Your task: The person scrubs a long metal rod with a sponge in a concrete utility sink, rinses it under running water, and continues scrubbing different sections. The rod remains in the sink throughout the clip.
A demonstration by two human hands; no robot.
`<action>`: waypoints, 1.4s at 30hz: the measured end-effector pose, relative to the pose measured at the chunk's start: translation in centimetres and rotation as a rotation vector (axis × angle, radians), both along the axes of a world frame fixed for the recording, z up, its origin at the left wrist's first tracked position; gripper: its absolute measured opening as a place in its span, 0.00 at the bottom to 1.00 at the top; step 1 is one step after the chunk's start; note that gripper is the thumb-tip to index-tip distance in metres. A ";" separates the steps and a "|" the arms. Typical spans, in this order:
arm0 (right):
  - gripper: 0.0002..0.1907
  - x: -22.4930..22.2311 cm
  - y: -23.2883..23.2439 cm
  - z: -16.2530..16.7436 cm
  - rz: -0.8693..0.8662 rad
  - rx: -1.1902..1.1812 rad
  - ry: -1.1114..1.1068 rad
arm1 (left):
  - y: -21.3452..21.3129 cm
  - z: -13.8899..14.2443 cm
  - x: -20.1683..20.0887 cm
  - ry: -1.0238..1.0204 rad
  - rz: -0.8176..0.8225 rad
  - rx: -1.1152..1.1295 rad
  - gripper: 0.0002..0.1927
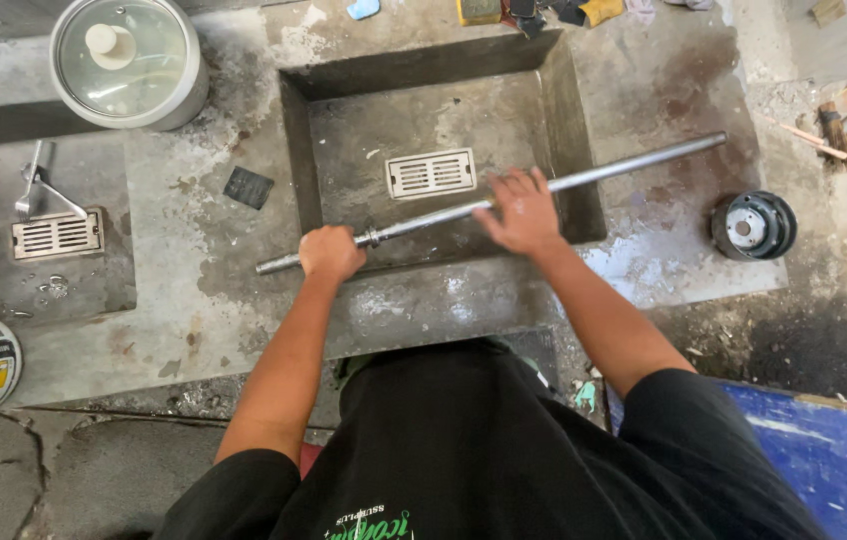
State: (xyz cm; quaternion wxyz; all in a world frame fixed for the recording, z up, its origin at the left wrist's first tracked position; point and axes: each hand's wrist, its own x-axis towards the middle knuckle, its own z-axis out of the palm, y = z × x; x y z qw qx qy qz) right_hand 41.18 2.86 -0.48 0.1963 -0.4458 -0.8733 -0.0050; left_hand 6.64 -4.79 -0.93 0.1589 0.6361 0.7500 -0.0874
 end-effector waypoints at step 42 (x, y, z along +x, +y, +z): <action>0.09 -9.0 -4.8 -2.2 0.141 -0.133 0.487 | 0.0 -0.5 -0.5 0.012 -0.028 0.011 0.15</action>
